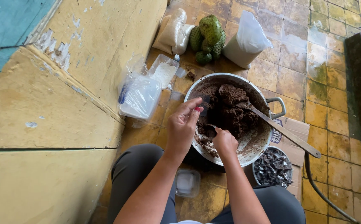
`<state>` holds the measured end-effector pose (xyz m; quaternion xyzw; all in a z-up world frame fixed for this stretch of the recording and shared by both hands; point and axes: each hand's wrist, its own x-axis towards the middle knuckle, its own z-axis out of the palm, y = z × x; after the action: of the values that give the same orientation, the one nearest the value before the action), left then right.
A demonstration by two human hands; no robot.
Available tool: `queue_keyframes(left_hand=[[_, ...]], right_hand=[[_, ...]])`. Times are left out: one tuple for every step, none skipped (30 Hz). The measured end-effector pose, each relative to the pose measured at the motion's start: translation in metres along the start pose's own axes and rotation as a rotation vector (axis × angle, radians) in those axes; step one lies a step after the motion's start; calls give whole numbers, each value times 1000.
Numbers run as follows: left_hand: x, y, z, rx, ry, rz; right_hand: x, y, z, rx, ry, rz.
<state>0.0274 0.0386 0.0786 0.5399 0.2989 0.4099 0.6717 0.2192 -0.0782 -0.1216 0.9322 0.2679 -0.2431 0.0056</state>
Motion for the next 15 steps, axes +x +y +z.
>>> queue_keyframes(left_hand=[[0,-2,0,-2,1,-1],[0,-4,1,-5,5,13],[1,-6,1,-7,8,26],[0,-6,2,-8,10,25],[0,-6,2,-11,13,25],[0,-7,2,-13,16,26],[0,-5,2,-13,16,26],[1,-4,2,-14,18,9],[1,-2,2,-14,19,-7],[1,-3,1,-14,18,-7],[2,-3,1,7,21,-6],[3,-4,0,29,24,-5],[4,-5,-1,29,25,-3],[5,-7,-1,33,27,-10],[5,-8,-1,35,26,-19]], right_hand=[[0,2,3,-2,0,0],[0,5,5,33,13,-16],[0,7,7,70,27,-31],[-3,7,1,68,26,-32],[-5,7,-5,126,-6,-17],[-7,6,-12,184,-38,-2],[-4,12,-8,184,-38,-1],[0,18,-5,208,-46,4],[4,23,-2,232,-53,10],[1,27,-2,233,-52,10],[-2,29,-3,346,-55,2],[-4,32,-4,458,-59,-6],[1,39,1,458,-57,-8],[5,47,7,502,-26,-1],[10,55,12,547,8,8]])
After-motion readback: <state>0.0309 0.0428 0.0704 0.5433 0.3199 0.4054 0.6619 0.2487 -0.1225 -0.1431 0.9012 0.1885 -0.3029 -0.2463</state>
